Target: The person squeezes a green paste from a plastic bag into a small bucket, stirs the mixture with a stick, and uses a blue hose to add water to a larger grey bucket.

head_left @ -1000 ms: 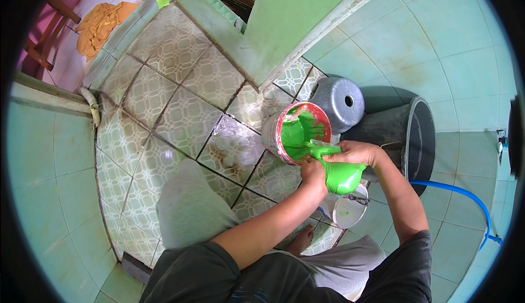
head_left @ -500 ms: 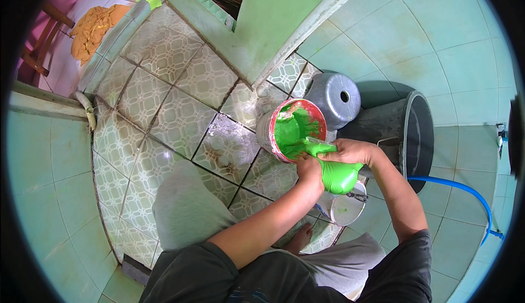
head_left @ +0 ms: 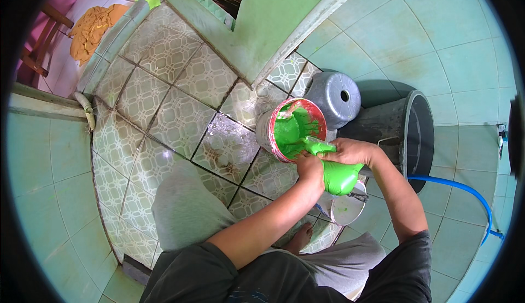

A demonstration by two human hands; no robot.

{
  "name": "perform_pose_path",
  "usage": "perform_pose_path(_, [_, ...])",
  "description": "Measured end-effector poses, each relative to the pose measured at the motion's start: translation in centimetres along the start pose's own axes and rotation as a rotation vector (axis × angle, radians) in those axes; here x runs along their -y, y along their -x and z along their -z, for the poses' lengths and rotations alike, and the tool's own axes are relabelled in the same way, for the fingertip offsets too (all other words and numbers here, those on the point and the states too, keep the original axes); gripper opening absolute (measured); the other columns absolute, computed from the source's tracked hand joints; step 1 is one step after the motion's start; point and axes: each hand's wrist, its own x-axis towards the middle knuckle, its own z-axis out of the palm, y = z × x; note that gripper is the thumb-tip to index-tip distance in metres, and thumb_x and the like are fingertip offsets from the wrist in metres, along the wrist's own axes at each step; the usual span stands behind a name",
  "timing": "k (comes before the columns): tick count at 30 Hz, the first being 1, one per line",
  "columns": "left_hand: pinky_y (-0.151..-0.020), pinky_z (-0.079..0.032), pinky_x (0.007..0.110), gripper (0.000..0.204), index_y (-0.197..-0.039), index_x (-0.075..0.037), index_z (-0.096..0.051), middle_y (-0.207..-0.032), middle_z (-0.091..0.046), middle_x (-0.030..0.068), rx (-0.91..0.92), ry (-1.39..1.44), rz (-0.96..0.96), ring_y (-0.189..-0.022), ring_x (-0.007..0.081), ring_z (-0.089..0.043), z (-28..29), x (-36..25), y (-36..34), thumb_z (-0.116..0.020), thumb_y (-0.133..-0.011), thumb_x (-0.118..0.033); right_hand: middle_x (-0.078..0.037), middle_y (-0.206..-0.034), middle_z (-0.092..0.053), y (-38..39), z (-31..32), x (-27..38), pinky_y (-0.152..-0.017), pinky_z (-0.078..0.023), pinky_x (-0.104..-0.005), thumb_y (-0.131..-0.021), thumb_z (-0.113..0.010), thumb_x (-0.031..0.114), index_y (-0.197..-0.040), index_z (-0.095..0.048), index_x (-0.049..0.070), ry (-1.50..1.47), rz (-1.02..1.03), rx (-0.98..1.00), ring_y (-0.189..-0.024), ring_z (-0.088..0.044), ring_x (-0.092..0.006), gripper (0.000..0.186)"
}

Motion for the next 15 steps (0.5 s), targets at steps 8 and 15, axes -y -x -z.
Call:
perform_pose_path(8, [-0.065, -0.052, 0.036, 0.019, -0.104, 0.000, -0.055, -0.096, -0.061, 0.0117, 0.018, -0.088, 0.003, -0.079, 0.0220, -0.064, -0.6, -1.9, 1.7, -0.042, -0.092, -0.004, -0.013, -0.089, -0.070, -0.2, -0.4, -0.3, -0.074, -0.051, -0.0350, -0.094, -0.055, 0.045, -0.114, -0.064, 0.006, 0.002, 0.028, -0.039, -0.079, -0.066, -0.0203, 0.044])
perform_pose_path(15, [-0.067, -0.051, 0.036, 0.022, -0.102, 0.002, -0.056, -0.095, -0.061, 0.0117, 0.024, -0.191, -0.056, -0.080, 0.0208, -0.063, -0.7, -2.0, 2.1, -0.039, -0.097, -0.012, -0.015, -0.088, -0.070, -0.3, -0.9, -1.0, -0.074, -0.051, -0.0368, -0.094, -0.053, 0.049, -0.112, -0.064, 0.005, 0.045, 0.042, -0.093, -0.079, -0.066, -0.0232, 0.048])
